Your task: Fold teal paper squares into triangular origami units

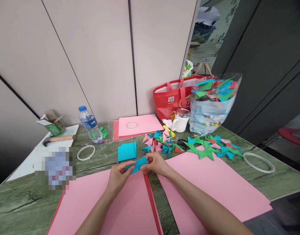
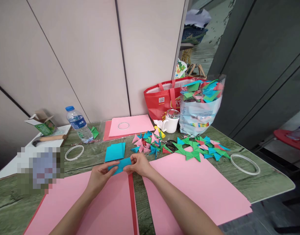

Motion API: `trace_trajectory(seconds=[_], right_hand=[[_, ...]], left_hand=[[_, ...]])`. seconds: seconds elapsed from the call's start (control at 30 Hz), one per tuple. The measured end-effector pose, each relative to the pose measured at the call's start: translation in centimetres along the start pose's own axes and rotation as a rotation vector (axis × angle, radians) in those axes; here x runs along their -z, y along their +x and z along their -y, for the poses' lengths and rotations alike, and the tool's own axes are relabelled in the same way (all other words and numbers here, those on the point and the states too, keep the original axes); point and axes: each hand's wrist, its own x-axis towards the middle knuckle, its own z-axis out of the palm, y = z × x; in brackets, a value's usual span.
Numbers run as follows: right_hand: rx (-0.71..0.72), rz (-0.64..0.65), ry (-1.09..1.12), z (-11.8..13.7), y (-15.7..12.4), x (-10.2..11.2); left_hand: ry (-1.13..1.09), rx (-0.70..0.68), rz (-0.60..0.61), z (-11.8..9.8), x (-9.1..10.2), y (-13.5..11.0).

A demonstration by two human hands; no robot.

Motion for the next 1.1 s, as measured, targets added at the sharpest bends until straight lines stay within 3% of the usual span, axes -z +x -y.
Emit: trace_trajectory(seconds=[0.53,0.63,0.73,0.83,0.93,1.1], right_hand=[[0.063,-0.012,-0.016,-0.2,0.1,0.1],[0.14,0.008,-0.195,0.1,-0.3,-0.4],[0.252,-0.09,-0.472,0.2,-0.6,-0.8],[0.329,-0.133,-0.597,0.0,-0.7,-0.8],[0.261,-0.08,-0.522,-0.3,-0.6,-0.6],[0.182,0.012,-0.308,-0.3,-0.2,0.1]], left_hand=[[0.006,0.038,-0.045,0.1,0.2,0.2],[-0.016,0.007,-0.023,0.1,0.0,0.0],[-0.061,-0.027,0.042,0.3,-0.4,-0.1],[-0.104,-0.003,0.117,0.6,-0.7,-0.1],[-0.129,0.013,0.139,0.8,-0.6,0.0],[-0.086,0.022,0.056,0.2,0.0,0.2]])
